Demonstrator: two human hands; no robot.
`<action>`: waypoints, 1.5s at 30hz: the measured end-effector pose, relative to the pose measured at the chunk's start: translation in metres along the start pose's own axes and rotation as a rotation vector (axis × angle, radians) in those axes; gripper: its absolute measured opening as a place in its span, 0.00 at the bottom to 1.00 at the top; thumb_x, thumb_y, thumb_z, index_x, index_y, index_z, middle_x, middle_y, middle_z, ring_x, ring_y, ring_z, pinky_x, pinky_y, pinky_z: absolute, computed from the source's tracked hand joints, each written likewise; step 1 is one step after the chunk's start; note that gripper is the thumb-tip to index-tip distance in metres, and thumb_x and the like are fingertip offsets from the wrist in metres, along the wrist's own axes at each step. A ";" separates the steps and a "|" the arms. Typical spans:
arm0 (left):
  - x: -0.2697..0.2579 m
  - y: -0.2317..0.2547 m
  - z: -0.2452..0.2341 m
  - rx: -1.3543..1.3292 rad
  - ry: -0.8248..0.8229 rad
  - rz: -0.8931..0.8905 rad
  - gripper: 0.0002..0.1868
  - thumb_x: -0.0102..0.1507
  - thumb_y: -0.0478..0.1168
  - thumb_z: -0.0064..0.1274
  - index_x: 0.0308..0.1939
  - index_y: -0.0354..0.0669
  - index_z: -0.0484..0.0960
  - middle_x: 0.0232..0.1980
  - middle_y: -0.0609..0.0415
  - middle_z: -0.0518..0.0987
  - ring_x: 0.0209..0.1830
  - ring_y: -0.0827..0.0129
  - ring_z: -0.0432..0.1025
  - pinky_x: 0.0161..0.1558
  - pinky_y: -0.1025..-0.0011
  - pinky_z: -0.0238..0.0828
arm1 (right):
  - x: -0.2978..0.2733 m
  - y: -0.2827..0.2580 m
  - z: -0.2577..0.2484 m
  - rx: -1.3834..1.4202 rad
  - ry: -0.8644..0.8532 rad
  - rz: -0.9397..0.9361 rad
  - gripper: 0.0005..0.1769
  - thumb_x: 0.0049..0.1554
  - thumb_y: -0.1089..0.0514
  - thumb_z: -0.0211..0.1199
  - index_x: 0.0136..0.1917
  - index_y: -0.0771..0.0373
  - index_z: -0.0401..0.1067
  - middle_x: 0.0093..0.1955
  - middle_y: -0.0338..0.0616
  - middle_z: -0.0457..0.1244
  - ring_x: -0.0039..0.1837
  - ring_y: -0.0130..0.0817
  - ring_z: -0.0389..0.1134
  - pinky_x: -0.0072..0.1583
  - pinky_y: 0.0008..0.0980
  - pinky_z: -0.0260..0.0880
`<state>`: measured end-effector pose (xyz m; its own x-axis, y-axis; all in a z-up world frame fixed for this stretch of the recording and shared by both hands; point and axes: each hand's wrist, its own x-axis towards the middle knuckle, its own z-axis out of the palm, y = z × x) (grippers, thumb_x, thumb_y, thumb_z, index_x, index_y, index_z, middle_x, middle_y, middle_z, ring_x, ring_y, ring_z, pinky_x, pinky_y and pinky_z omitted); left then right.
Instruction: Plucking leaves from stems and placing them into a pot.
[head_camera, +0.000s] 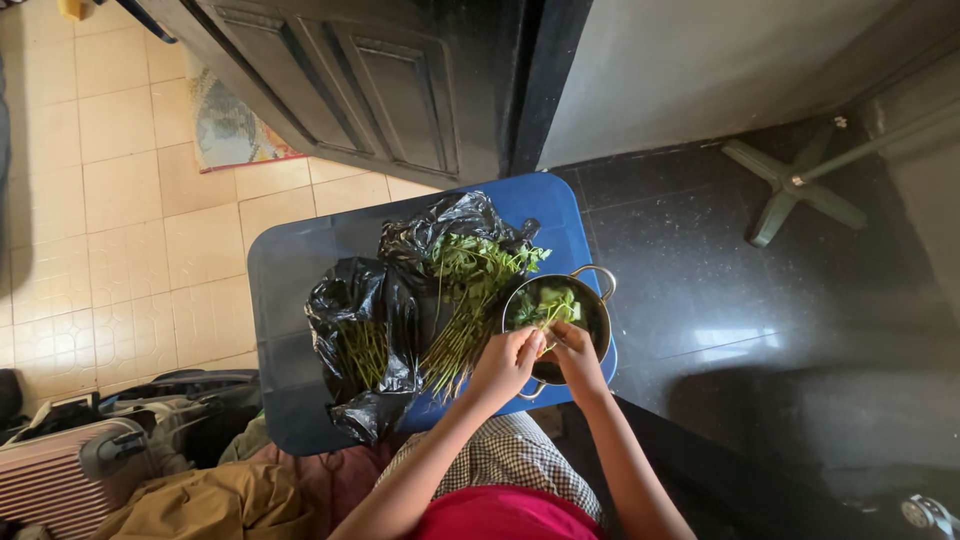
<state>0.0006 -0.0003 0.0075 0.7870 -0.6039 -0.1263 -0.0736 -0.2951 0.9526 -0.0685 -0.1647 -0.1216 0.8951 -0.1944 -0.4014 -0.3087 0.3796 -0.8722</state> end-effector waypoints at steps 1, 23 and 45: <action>0.001 0.002 -0.002 0.001 0.001 -0.002 0.17 0.73 0.44 0.42 0.33 0.37 0.74 0.21 0.50 0.69 0.17 0.67 0.62 0.23 0.67 0.58 | -0.001 -0.005 0.001 0.001 -0.002 0.002 0.12 0.64 0.61 0.58 0.57 0.72 0.73 0.50 0.46 0.70 0.51 0.31 0.73 0.53 0.33 0.77; 0.005 -0.003 -0.018 0.321 -0.227 -0.270 0.21 0.69 0.52 0.46 0.31 0.41 0.83 0.21 0.52 0.79 0.18 0.65 0.71 0.26 0.64 0.68 | -0.018 -0.052 0.002 0.284 -0.090 -0.018 0.19 0.64 0.63 0.62 0.67 0.69 0.71 0.56 0.42 0.69 0.55 0.29 0.69 0.59 0.33 0.71; 0.020 0.014 -0.032 0.344 -0.078 -0.089 0.15 0.69 0.40 0.45 0.28 0.44 0.75 0.20 0.53 0.74 0.16 0.65 0.68 0.23 0.66 0.63 | -0.013 -0.045 -0.009 -0.426 0.017 -0.063 0.31 0.58 0.62 0.65 0.72 0.64 0.61 0.57 0.47 0.69 0.59 0.36 0.70 0.59 0.36 0.73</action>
<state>0.0346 0.0073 0.0267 0.7513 -0.6155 -0.2384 -0.2192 -0.5734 0.7894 -0.0689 -0.1880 -0.0798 0.9119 -0.2217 -0.3454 -0.3624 -0.0398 -0.9312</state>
